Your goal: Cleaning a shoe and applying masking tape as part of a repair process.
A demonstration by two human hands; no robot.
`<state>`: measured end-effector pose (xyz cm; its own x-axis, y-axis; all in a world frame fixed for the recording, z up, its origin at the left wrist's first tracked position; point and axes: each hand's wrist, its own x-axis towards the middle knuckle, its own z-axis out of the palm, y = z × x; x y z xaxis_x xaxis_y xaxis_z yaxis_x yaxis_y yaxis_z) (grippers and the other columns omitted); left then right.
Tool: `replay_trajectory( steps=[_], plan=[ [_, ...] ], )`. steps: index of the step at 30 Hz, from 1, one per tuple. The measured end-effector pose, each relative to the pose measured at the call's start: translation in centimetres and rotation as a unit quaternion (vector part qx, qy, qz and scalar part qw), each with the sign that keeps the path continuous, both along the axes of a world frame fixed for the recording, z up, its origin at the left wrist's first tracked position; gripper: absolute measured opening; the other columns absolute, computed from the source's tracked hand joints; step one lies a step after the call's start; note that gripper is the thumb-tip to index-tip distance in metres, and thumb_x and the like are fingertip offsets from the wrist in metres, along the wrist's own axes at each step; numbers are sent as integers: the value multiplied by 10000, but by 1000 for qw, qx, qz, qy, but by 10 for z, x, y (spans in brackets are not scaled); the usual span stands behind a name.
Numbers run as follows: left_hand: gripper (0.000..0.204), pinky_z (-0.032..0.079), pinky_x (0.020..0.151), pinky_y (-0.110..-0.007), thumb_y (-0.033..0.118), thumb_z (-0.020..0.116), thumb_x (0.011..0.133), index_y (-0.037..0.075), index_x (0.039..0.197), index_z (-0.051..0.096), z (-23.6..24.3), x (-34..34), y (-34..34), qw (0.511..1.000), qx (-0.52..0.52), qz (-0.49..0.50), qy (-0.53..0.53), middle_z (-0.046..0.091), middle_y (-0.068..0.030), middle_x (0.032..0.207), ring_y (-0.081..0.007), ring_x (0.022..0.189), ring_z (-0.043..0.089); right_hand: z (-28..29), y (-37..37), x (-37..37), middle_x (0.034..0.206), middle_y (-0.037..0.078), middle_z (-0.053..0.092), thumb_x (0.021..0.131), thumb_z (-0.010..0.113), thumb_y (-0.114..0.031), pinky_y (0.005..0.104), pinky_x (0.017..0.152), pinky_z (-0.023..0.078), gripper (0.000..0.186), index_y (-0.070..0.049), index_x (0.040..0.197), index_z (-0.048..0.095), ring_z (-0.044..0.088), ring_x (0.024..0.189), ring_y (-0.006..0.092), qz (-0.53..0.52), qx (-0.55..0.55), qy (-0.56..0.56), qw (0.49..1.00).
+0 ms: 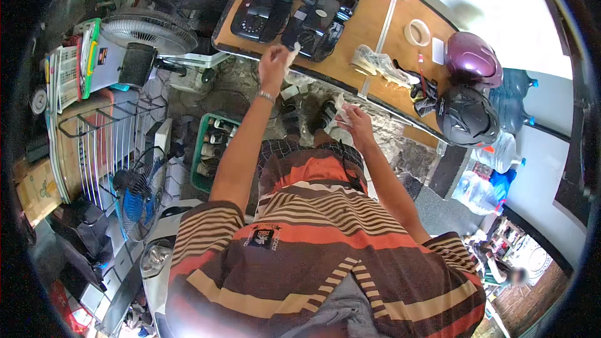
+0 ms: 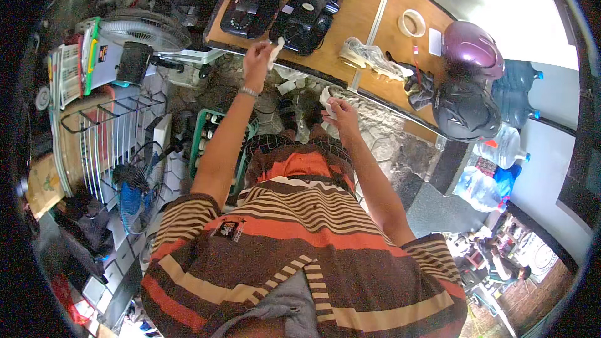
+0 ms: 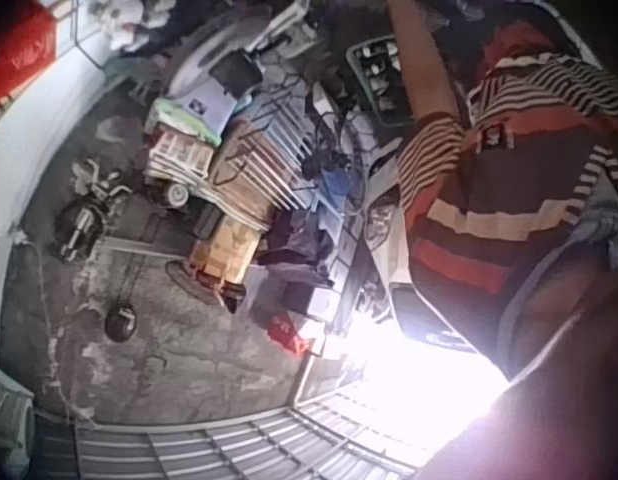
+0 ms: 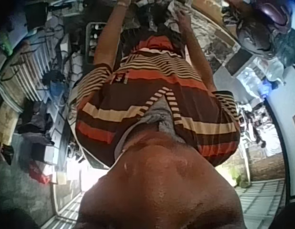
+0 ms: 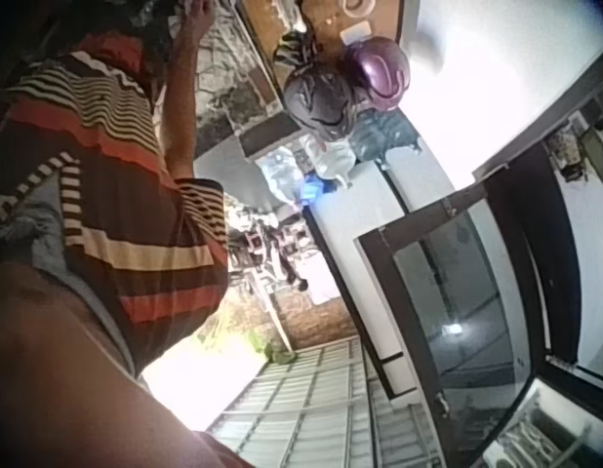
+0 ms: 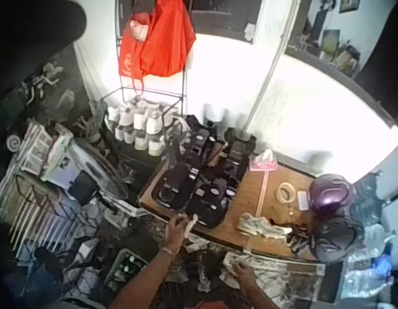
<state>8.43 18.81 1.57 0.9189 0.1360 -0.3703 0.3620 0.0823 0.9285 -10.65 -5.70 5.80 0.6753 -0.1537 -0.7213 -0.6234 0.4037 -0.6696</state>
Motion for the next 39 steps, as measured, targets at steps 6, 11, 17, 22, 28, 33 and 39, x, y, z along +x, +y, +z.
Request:
replay_trajectory(
  steps=[6, 11, 17, 22, 28, 33, 39],
  plan=[
    [257, 550, 831, -353, 187, 779, 878, 48, 1087, 724, -43, 32, -4, 940, 195, -233, -152, 731, -74, 1008, -191, 948, 698, 9, -4, -6, 1110, 10, 675, 1056, 614, -252, 351, 855, 593, 234, -97, 1221, 672, 695, 931, 177, 3, -43, 3, 999],
    [349, 537, 894, -334, 89, 820, 819, 44, 1142, 695, -43, 2, -25, 967, 67, -232, -86, 711, -87, 1126, -184, 1035, 678, 4, 2, -16, 1100, 21, 671, 1014, 660, -233, 326, 818, 594, 178, -80, 1096, 696, 655, 944, 133, -44, -44, 1, 998],
    [257, 531, 826, -339, 138, 723, 916, 40, 1135, 632, -15, 8, -44, 999, 34, 27, 26, 655, -57, 1002, -178, 890, 614, -2, 2, -15, 1086, 6, 676, 1006, 664, -223, 318, 812, 589, 135, -105, 1063, 695, 650, 931, 132, -62, -39, 15, 997],
    [229, 522, 811, -349, 178, 727, 927, 37, 1046, 592, -19, 69, -25, 975, 75, 206, -45, 626, -65, 972, -197, 866, 603, 4, 14, 0, 1070, 0, 678, 1000, 676, -234, 303, 778, 576, 140, -112, 1065, 699, 647, 911, 134, -42, -31, 34, 998],
    [265, 524, 829, -327, 182, 755, 924, 29, 1084, 609, -6, 55, -12, 985, 104, 112, -82, 632, -67, 970, -180, 880, 607, 8, 19, 14, 1086, -6, 682, 993, 699, -275, 313, 784, 562, 210, -121, 1137, 705, 646, 928, 138, -27, -34, 34, 998],
    [145, 539, 804, -301, 128, 680, 974, 25, 1074, 692, 46, -43, -34, 976, 45, -209, -40, 711, -40, 993, -117, 904, 643, 28, 39, 53, 1111, -2, 689, 1001, 705, -260, 308, 829, 562, 220, -109, 1160, 706, 640, 984, 115, -13, 57, -46, 997],
    [223, 550, 859, -327, 167, 675, 985, 32, 1164, 679, 54, -31, -45, 973, 74, -176, -127, 724, -70, 1081, -174, 967, 688, -17, -2, 101, 1087, 27, 687, 991, 720, -206, 294, 814, 579, 209, -37, 1107, 680, 658, 969, 123, -66, 64, -83, 992]
  ],
)
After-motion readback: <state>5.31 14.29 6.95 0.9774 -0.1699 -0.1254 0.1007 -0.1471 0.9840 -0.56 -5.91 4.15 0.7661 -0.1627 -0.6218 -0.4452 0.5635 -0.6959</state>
